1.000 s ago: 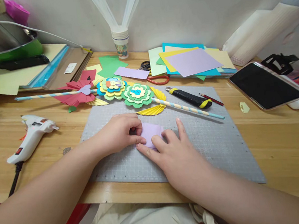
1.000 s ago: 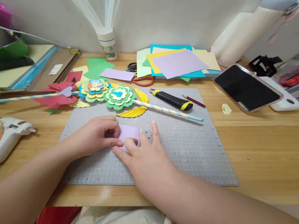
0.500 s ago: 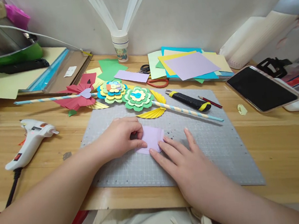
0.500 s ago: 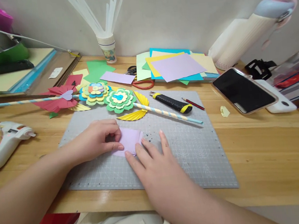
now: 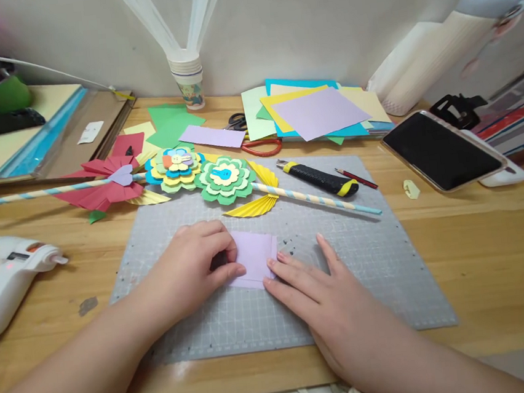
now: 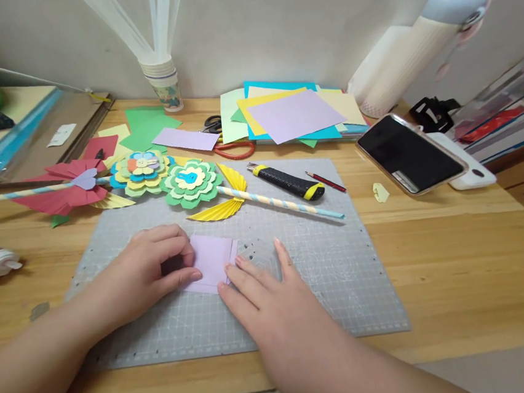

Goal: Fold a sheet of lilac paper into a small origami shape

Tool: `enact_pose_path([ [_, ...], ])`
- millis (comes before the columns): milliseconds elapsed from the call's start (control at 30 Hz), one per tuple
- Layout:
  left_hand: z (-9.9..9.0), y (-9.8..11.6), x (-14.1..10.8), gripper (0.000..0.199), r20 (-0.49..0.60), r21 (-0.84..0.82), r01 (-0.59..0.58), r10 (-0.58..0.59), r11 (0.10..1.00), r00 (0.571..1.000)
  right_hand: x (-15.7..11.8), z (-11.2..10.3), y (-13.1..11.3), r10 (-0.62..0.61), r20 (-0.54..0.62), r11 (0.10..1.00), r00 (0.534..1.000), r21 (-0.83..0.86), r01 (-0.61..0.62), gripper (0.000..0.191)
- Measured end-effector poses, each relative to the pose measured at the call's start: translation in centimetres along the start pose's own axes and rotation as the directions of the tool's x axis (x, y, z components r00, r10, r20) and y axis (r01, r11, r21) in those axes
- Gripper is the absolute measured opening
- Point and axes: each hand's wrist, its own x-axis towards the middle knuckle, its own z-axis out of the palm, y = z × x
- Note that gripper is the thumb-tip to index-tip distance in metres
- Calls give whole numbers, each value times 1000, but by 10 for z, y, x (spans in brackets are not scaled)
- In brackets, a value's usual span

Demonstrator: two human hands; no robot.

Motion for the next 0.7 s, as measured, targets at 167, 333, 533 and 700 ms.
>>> enact_pose_path([
  [167,-1,0,1,19,9,9,3,-3,1000,1000,-3,7,1,39,-16,997,999,72,-38,66],
  [333,-1,0,-3,17,16,18,1,-1,1000,1000,-2,10,1,39,-40,997,998,68,-36,57],
  [533,8,14,-14,12,-24,88,-115,117,990,993,12,-3,-4,20,-21,999,1000,42,-19,36],
  [700,15,20,-17,6,-16,68,-123,124,990,992,15,0,-4,4,-122,999,993,37,1,33],
])
